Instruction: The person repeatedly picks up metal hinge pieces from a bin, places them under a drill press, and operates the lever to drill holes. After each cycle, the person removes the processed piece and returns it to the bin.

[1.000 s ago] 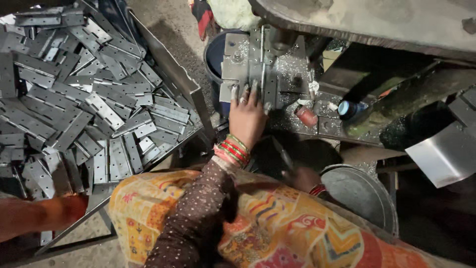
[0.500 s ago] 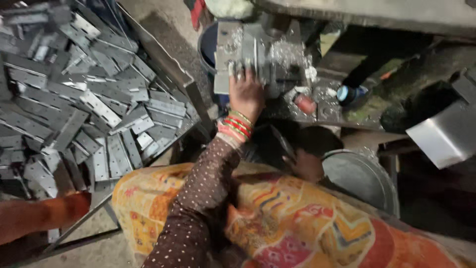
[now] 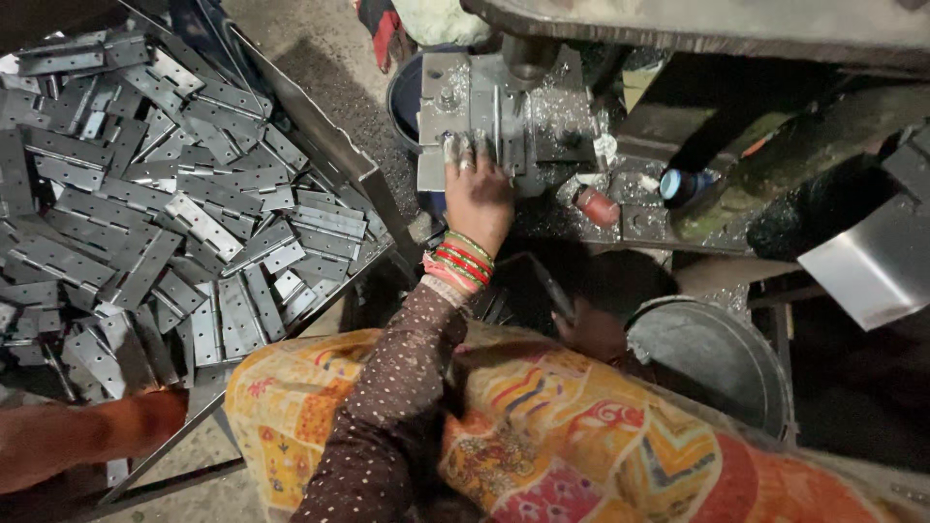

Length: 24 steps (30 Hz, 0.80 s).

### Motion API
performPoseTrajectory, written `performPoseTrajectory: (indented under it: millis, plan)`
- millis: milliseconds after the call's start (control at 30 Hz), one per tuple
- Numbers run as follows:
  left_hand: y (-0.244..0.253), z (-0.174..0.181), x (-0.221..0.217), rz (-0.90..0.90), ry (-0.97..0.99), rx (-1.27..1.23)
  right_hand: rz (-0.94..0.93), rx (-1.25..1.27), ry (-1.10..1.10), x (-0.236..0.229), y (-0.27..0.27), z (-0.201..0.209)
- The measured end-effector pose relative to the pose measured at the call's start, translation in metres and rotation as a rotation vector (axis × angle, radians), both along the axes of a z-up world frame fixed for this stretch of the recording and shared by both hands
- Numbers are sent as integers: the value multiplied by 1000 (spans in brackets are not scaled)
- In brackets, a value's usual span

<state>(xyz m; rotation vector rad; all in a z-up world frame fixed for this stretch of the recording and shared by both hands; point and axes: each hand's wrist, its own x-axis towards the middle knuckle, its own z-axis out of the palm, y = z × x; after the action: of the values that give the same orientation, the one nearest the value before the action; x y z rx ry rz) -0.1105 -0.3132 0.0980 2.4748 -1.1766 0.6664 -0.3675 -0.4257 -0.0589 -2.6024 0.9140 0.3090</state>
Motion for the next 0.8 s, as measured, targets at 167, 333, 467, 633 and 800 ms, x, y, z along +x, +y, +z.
performPoseTrajectory:
  millis: [167,333,467,633,800]
  plan:
    - [3,-3,0,-44,-93,-37,33,40,-47,-5,-3,15]
    - [-10,1,13,4,138,108,83,-154,-13,10,-25,43]
    - [-23,1,26,-34,161,7,160,-107,33,-2,-30,-3]
    - [-18,-2,30,-19,57,-16,147,-3,50,-6,-19,-51]
    - [-17,0,29,-47,9,-71,106,-17,39,6,-20,25]
